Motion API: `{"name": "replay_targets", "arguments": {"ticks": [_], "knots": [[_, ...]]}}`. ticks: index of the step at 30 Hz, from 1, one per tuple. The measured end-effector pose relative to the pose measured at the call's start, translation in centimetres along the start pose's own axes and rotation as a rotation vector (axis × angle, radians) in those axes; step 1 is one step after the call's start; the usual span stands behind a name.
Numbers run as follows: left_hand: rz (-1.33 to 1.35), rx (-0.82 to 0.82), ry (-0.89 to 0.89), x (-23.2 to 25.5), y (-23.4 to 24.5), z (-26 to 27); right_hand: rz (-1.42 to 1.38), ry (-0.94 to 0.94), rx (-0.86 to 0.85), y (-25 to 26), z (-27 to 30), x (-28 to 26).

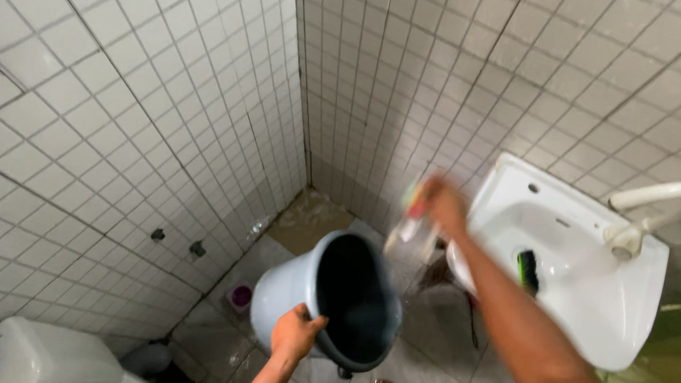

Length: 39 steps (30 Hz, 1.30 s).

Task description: The person scrubs a white tiled wall with a small brush and uses a plastic container to pour water from a bucket and sink onto the wall and into the bucket.

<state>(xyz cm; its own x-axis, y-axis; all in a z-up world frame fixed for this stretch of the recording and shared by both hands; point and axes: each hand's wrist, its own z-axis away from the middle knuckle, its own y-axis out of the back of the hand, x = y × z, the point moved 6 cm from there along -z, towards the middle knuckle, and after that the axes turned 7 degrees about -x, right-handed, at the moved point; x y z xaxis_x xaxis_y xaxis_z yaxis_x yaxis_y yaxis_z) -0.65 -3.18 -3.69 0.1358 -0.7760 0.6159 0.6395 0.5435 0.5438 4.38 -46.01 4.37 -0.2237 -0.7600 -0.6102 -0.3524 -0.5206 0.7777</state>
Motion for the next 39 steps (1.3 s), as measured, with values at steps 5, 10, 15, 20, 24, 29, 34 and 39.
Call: {"name": "replay_targets", "arguments": {"ticks": [5, 10, 15, 20, 24, 29, 34, 39], "knots": [[0.155, 0.058, 0.077, -0.6, 1.1, 0.5, 0.111, 0.059, 0.590, 26.6, -10.8, -8.8], [0.284, 0.111, 0.032, -0.2, 0.9, 1.3, 0.044, 0.214, 0.640, 28.4, -9.3, -12.4], [0.369, 0.075, 0.037, 0.1, -0.7, 1.3, -0.256, 0.233, 0.467, 18.9, -4.9, -6.6], [0.286, 0.035, 0.110, 1.9, -1.1, 1.6, -0.230, -0.002, 0.221, 7.0, 2.4, -1.9], [0.259, 0.040, 0.064, 2.8, -0.6, 1.8, -0.611, -0.023, -0.160, -2.7, 8.0, -1.6], [0.139, 0.020, 0.074, 2.5, 0.2, 2.0, -0.469, 0.128, -0.447, -12.9, 13.7, -1.5], [0.037, 0.010, -0.020, 3.0, 1.9, 2.9, -0.728, -0.497, -0.680, -22.3, 15.8, 2.1], [-0.020, -0.049, -0.092, 3.4, 3.8, 4.1, -1.011, -1.024, -0.675, -25.7, 18.5, 3.4]]}}
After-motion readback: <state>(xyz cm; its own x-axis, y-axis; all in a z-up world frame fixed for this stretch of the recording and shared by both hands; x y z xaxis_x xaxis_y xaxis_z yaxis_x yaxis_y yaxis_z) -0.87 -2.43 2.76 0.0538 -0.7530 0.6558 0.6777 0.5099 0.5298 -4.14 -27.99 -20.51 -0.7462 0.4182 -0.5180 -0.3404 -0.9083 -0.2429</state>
